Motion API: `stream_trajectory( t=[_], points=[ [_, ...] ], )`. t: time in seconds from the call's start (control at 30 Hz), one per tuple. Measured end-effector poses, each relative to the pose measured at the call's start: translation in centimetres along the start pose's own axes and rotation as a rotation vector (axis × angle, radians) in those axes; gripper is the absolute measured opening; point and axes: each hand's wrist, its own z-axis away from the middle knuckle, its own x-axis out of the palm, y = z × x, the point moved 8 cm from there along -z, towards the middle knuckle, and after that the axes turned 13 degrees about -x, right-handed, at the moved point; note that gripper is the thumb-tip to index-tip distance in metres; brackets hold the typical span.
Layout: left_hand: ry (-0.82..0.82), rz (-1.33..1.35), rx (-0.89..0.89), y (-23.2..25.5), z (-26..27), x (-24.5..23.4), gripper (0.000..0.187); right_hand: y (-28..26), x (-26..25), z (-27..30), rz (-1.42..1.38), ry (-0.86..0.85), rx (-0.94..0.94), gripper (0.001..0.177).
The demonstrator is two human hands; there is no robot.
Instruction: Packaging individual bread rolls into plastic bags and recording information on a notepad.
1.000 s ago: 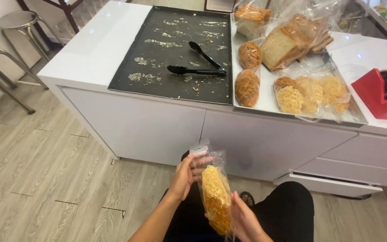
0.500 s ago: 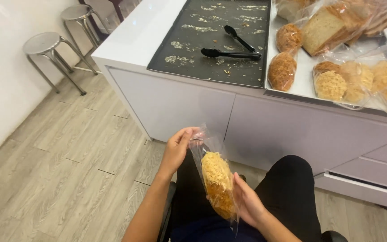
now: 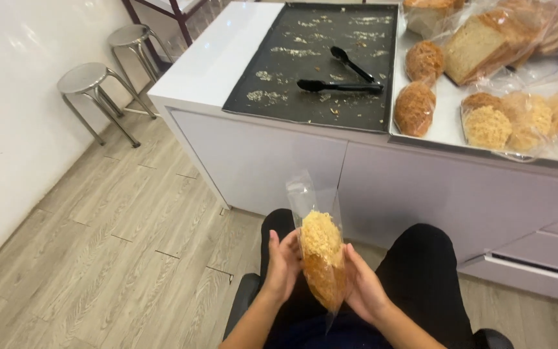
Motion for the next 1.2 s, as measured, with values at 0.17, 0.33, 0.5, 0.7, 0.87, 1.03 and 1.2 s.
stream_trajectory(
  t=[0.17,0.33,0.5,0.7,0.87,1.03,1.2],
  points=[
    [-0.191,0.188,-0.104,-1.1,0.9,5.1,0.082,-0.9,-2.0,-0.5,0.044,0.03,-0.161,0.049],
    [-0.259,0.177,-0.151,-2.9,-0.1,6.0,0.075,-0.9,-4.7,-0.8,0.089,0.057,-0.263,0.048],
    [-0.389,0.181,-0.294,-4.0,-1.2,8.2,0.079,-2.7,-6.4,-0.2,0.138,0.181,-0.358,0.048],
    [-0.572,-0.056,-0.411,-5.1,-1.8,11.4,0.077,-4.6,-9.7,1.5,0.059,0.348,-0.437,0.05],
    [-0.608,-0.126,-0.457,-6.1,-2.7,13.7,0.073,-5.8,-14.1,2.6,0.366,0.488,-0.541,0.041],
    [-0.613,-0.124,-0.511,-9.1,-4.7,15.1,0.073,-6.1,-16.4,3.1,0.183,0.519,-0.673,0.036],
    [-0.61,-0.263,-0.443,-9.1,-4.4,16.6,0.078,-5.5,-18.6,3.5,0.02,0.461,-0.784,0.036]
  ],
)
